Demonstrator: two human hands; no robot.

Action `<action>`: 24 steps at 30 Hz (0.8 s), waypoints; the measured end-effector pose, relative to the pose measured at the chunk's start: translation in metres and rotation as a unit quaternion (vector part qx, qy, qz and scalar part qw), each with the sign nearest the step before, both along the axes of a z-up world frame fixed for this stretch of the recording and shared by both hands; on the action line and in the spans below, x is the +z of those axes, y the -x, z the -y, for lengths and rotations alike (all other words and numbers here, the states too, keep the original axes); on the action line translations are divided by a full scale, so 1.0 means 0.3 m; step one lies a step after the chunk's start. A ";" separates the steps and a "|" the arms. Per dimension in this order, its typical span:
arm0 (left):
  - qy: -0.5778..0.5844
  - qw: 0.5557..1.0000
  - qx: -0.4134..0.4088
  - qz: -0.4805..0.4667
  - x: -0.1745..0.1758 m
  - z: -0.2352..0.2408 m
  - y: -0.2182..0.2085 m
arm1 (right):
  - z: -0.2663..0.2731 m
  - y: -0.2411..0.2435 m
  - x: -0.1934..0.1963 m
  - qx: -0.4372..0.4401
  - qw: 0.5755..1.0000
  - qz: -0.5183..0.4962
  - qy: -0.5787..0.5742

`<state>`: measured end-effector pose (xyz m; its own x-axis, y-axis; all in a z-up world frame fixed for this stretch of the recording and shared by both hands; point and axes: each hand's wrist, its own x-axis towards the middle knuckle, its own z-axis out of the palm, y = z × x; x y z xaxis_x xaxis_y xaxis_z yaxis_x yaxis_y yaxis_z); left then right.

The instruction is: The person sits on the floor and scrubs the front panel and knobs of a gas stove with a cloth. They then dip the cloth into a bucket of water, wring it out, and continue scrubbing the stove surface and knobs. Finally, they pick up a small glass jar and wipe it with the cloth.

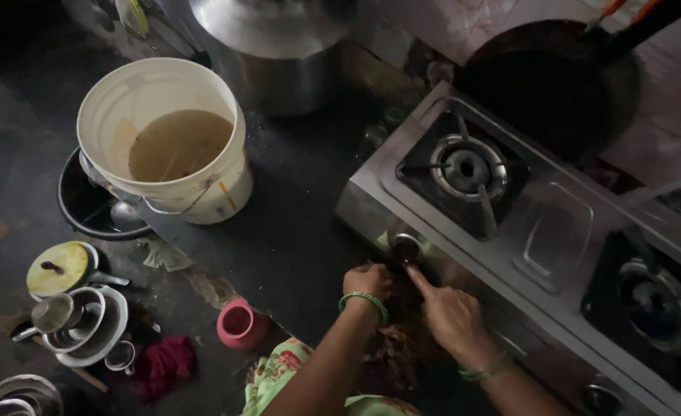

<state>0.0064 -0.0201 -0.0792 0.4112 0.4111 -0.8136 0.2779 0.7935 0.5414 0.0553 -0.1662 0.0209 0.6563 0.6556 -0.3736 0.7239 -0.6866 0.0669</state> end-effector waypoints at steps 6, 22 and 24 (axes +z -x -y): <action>-0.405 0.877 -0.249 -0.068 -0.044 0.000 0.075 | -0.042 0.015 0.015 0.018 0.999 0.023 -0.023; -0.416 0.505 -0.756 -0.007 0.236 0.210 0.151 | 0.637 -0.053 -0.455 -0.120 0.991 -0.012 0.052; -0.474 0.467 -0.747 0.002 0.263 0.203 0.166 | 0.716 -0.120 -0.423 -0.334 0.905 -0.262 0.001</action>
